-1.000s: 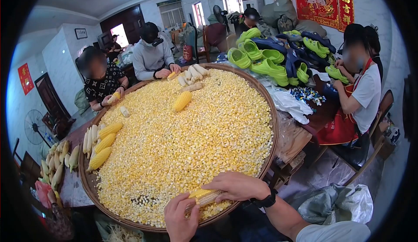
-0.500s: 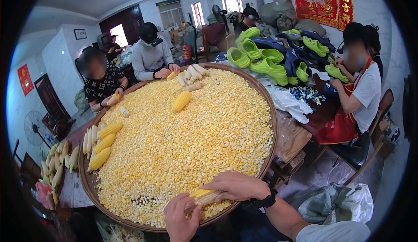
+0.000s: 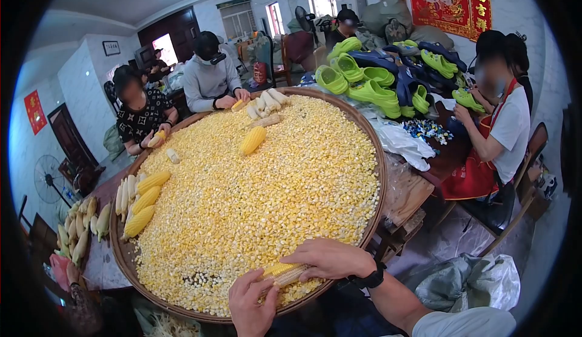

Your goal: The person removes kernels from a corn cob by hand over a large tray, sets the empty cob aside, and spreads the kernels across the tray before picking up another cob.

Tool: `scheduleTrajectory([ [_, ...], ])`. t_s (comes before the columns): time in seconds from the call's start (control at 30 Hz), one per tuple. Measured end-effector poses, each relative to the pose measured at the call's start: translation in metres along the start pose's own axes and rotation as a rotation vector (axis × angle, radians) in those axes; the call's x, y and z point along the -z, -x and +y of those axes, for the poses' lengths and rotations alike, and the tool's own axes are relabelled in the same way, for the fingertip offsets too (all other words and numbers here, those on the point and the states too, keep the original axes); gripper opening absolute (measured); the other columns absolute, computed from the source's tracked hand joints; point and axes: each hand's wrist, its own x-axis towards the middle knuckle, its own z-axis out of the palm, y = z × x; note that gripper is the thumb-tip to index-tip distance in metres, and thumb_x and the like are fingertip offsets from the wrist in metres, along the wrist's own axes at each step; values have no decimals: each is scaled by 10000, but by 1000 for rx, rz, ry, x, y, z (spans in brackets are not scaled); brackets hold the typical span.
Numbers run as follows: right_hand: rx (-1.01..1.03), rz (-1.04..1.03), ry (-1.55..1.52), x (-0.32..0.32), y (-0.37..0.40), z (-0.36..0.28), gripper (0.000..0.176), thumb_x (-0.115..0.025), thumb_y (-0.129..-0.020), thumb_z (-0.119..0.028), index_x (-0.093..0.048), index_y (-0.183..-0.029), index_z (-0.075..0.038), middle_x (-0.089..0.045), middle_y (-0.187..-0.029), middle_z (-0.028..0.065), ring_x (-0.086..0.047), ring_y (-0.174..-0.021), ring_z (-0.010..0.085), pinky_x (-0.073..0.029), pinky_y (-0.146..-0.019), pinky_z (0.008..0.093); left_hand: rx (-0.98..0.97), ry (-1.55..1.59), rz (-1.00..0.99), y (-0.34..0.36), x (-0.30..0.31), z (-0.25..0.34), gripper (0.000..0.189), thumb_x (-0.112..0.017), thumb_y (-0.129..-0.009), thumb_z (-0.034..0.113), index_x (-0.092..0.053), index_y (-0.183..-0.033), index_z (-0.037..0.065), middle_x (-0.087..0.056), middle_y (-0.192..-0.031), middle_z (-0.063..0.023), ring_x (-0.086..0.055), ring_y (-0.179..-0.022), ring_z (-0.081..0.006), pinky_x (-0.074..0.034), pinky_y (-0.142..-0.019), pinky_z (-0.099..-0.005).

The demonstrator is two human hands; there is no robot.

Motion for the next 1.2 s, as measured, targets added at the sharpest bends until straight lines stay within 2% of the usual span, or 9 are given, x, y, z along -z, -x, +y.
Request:
scheduleTrajectory([
  [0.13, -16, -15, 7, 2, -1, -2, 619, -828, -985, -261, -651, -1547, -73, -728, -1149, 179, -693, -1124, 429, -540, -959, 529, 27, -28, 0, -11, 6, 20, 258, -861, -947, 105, -811, -1186, 22, -777, -1324, -204, -730, -1239, -417, -580, -1079, -478],
  [0.23, -7, 0, 13, 0, 0, -1, 617, -826, -984, -257, -650, -1546, -72, -728, -1146, 180, -694, -1123, 429, -540, -951, 531, 46, -68, -37, -7, 1, 11, 337, -926, -872, 89, -870, -1204, 92, -762, -1394, -160, -719, -1288, -363, -560, -1107, -470],
  [0.33, -6, -5, 12, 1, -1, -1, 620, -828, -981, -252, -649, -1546, -72, -728, -1140, 179, -695, -1117, 430, -540, -947, 535, 16, -93, -50, -7, 1, 9, 322, -917, -887, 104, -866, -1205, 98, -754, -1409, -167, -716, -1291, -371, -552, -1117, -476],
  [0.43, -11, -11, 26, 1, -1, -2, 620, -831, -979, -247, -649, -1546, -76, -729, -1141, 178, -695, -1114, 432, -541, -945, 537, -35, -84, -24, -11, 7, 18, 248, -843, -972, 123, -816, -1199, 27, -775, -1335, -210, -726, -1246, -421, -576, -1085, -481],
  [0.93, -13, -24, 10, 3, -2, -3, 626, -835, -981, -257, -651, -1550, -74, -730, -1138, 182, -697, -1113, 432, -542, -952, 536, 56, -39, -35, -8, 6, 14, 181, -819, -985, 107, -802, -1142, 20, -770, -1344, -217, -719, -1239, -433, -572, -1072, -495],
  [1.2, -9, -26, 20, 3, -2, -3, 619, -833, -987, -268, -650, -1544, -67, -728, -1136, 180, -697, -1105, 433, -542, -945, 535, -23, -61, -54, -11, 9, 15, 285, -815, -984, 95, -830, -1267, 68, -764, -1355, -213, -719, -1253, -426, -572, -1097, -488],
])
